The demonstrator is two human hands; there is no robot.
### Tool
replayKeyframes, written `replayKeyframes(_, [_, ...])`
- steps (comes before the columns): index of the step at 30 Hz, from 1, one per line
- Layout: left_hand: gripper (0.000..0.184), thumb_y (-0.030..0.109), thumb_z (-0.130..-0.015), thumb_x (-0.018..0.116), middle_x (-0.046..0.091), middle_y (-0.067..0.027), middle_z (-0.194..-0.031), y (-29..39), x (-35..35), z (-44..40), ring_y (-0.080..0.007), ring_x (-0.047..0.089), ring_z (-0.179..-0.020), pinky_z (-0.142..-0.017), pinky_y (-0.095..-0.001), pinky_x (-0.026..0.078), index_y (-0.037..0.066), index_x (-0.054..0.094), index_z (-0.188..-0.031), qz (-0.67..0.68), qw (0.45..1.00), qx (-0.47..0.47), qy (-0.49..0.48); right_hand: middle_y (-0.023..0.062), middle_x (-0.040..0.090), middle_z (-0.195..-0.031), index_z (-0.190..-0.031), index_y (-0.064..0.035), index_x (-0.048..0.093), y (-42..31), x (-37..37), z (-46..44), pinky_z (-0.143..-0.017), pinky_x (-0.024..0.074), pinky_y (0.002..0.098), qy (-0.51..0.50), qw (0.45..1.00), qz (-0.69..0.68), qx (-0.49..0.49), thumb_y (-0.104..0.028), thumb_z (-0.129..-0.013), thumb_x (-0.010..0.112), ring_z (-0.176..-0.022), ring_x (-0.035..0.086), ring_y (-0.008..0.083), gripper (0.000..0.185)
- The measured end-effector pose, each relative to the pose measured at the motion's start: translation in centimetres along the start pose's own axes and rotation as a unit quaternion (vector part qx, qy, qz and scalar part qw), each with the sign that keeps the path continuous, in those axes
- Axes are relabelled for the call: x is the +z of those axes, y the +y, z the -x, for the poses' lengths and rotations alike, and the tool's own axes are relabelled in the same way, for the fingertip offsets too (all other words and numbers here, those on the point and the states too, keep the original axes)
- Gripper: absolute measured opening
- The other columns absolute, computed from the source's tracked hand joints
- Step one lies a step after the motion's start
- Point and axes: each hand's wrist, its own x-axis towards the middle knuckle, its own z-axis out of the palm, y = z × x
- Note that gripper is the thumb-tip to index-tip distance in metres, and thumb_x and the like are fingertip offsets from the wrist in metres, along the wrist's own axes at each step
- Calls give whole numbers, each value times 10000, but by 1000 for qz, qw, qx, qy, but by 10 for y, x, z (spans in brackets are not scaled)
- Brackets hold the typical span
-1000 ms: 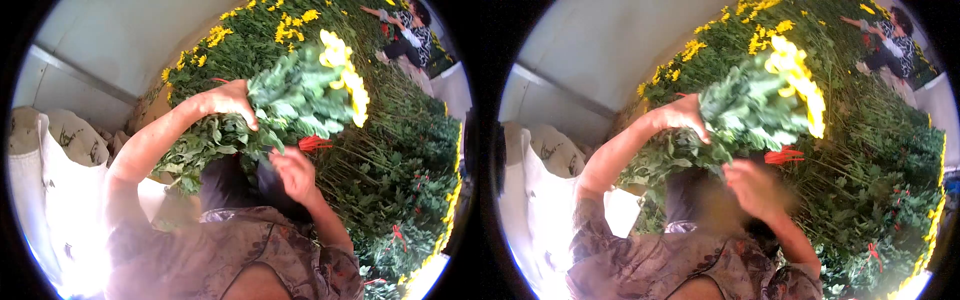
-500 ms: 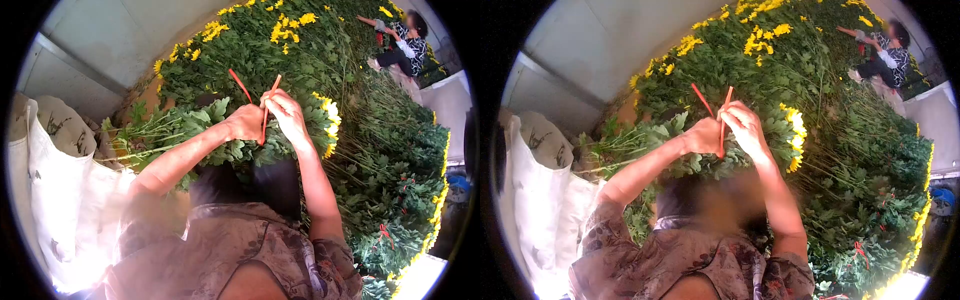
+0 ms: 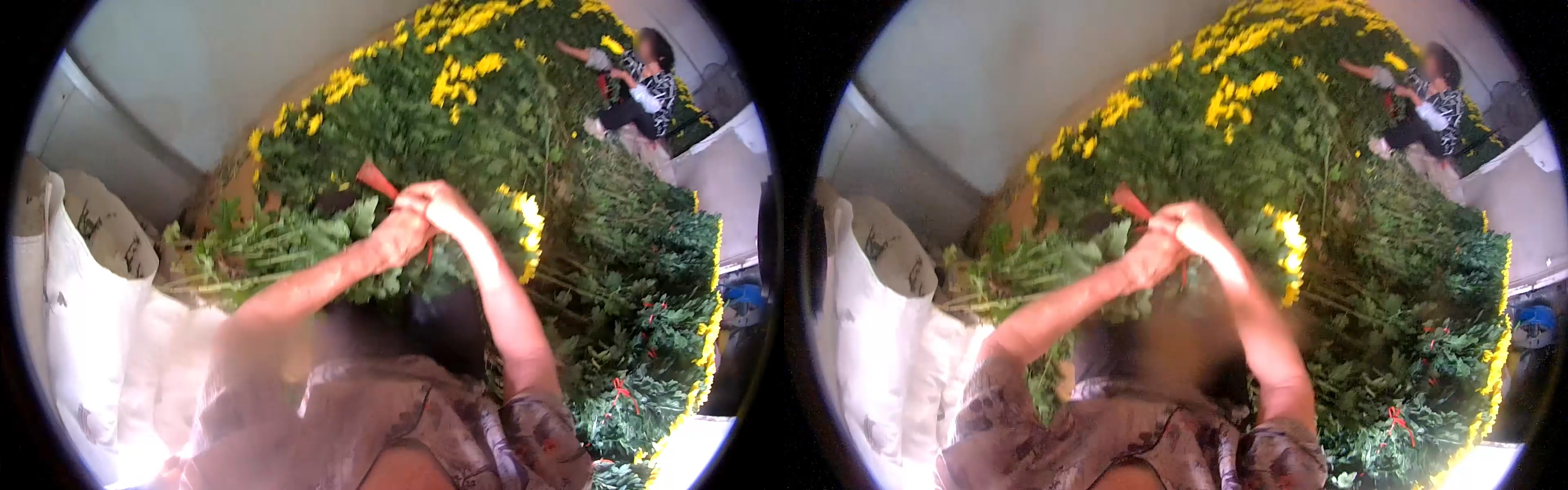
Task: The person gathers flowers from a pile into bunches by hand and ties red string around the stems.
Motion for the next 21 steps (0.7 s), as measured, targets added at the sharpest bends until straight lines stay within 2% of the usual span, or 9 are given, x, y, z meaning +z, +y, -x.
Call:
replayKeyframes(3, [57,121,-726,583,614,-40,-675,7,13,-1,-190,581,-569,-509,-338,466,144,635,-717,49,997,-64,17,37,658,-767,-888,-56,697,-26,2,20,-707,464,303,107,993,45,-23,-190,-844,650,-781,595,124,148])
replayKeyframes(4, [31,111,-711,609,620,-55,-686,4,-22,-2,-216,595,-583,-537,-363,486,128,631,-697,15,988,-43,-150,45,655,-787,-893,-47,691,-30,8,32,-710,460,294,183,980,60,-45,-168,-840,650,-780,588,122,138])
replayKeyframes(5, [16,96,-703,624,620,-71,-691,3,14,6,-251,607,-617,-585,-372,503,95,631,-718,356,927,-80,90,58,669,-871,-937,-71,691,-24,11,41,-730,474,303,221,972,32,-79,-237,-846,641,-812,611,153,196])
replayKeyframes(6, [56,117,-732,643,619,-86,-702,-9,-33,8,-272,620,-670,-634,-372,511,64,627,-742,427,889,-152,60,71,683,-955,-981,-95,691,-15,13,47,-750,488,311,254,961,2,-112,-307,-853,631,-843,633,184,254])
replayKeyframes(10, [147,177,-775,685,639,-96,-752,-15,-56,10,-275,638,-720,-646,-364,517,45,650,-831,372,838,-179,356,30,659,-964,-1005,-45,672,-4,-7,64,-834,479,253,190,880,-432,-58,-97,-852,651,-894,606,112,162])
replayKeyframes(12, [142,134,-784,680,663,-114,-816,-16,-57,14,-276,646,-747,-669,-344,521,34,668,-885,399,846,-202,290,-9,582,-822,-873,-7,643,3,-11,68,-767,425,243,162,909,-381,-48,-84,-897,555,-813,549,97,119])
replayKeyframes(16, [202,192,-924,577,663,-71,-790,-21,-68,13,-120,593,-722,-677,-286,486,16,669,-884,711,608,-331,122,-12,568,-845,-828,-26,638,2,-10,77,-798,419,263,41,945,-312,-91,-53,-866,566,-852,547,114,86])
replayKeyframes(18, [348,329,-946,541,635,-34,-764,-25,-47,11,-119,565,-723,-720,-297,473,10,645,-853,787,544,-273,101,-7,616,-891,-895,-57,653,3,-10,77,-840,456,283,46,934,-325,-141,-166,-911,559,-938,579,113,145])
replayKeyframes(21, [362,383,-938,525,615,-47,-765,-32,-41,6,-145,565,-750,-738,-311,468,65,613,-790,834,472,-284,27,17,581,-995,-901,-33,612,-6,-9,78,-852,450,285,129,931,-297,-168,-104,-887,585,-984,561,133,78])
